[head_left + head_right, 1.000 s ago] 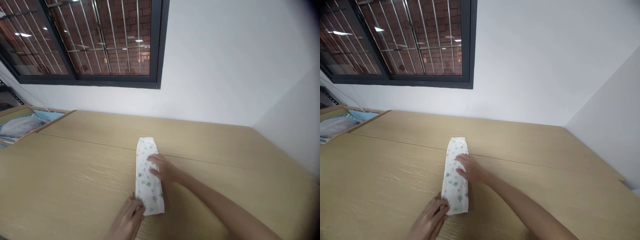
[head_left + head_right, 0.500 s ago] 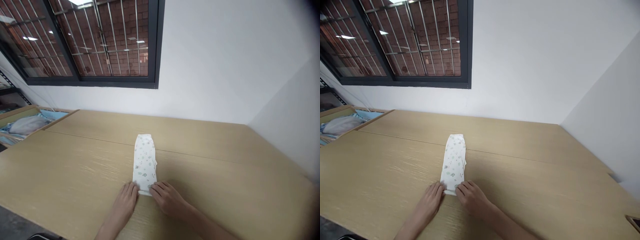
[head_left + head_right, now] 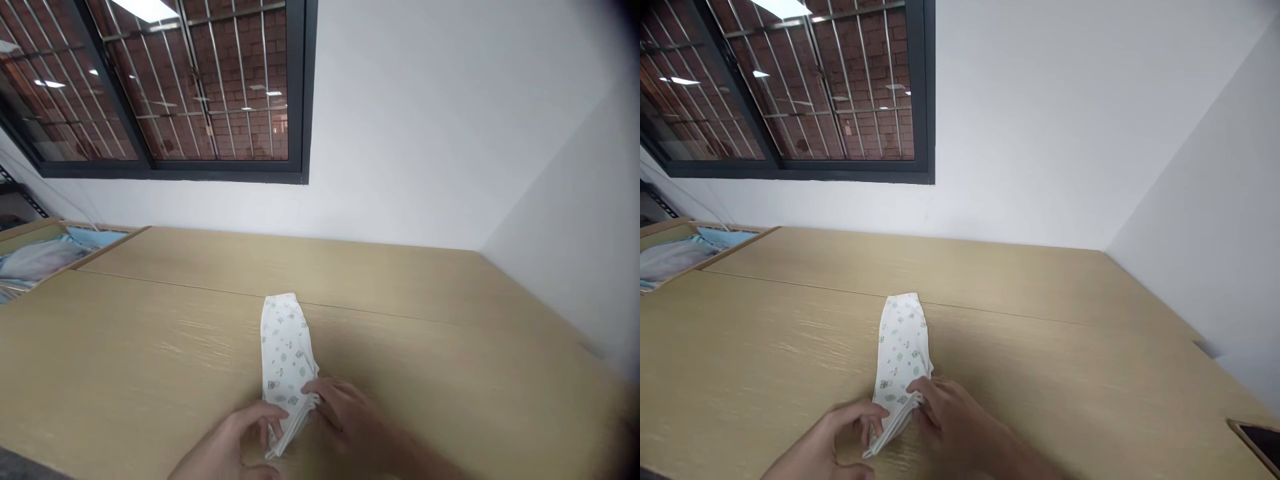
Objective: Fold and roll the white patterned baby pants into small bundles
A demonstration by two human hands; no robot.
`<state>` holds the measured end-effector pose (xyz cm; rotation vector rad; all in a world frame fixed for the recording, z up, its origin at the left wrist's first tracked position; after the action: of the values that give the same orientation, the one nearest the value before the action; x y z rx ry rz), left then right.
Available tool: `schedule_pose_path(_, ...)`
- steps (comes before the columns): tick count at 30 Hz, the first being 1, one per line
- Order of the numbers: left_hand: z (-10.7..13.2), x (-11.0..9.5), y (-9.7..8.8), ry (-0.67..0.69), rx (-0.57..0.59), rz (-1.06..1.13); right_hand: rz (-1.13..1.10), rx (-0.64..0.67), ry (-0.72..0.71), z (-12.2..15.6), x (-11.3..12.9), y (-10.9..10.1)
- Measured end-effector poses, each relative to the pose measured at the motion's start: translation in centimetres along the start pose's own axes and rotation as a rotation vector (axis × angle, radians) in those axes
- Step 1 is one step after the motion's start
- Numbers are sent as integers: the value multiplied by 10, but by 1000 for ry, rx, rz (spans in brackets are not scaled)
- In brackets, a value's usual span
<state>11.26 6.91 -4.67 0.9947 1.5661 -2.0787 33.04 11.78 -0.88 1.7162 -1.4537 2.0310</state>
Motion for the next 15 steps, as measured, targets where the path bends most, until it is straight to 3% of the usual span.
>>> schedule_pose_path(6, -24, -12, -40, 362, -374, -214, -109, -138, 30, -40, -17, -20)
schedule_pose_path(9, -51, -3, -62, 337, -492, -299, -135, -262, -60, -74, -29, -35)
schedule_pose_path(15, -146, 22, -87, 177, -532, -464, -39, -368, -60, -149, -90, -46)
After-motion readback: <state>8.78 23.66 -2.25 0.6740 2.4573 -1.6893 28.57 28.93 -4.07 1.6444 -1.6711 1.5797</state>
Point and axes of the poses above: each hand's wrist, its own z-axis away from the middle knuckle, its own y-axis out of the palm, x = y × z, the point moved 5 cm from there along -z, towards the middle knuckle, and after that the axes turned 14 degrees about -z, right-handed, at the moved point
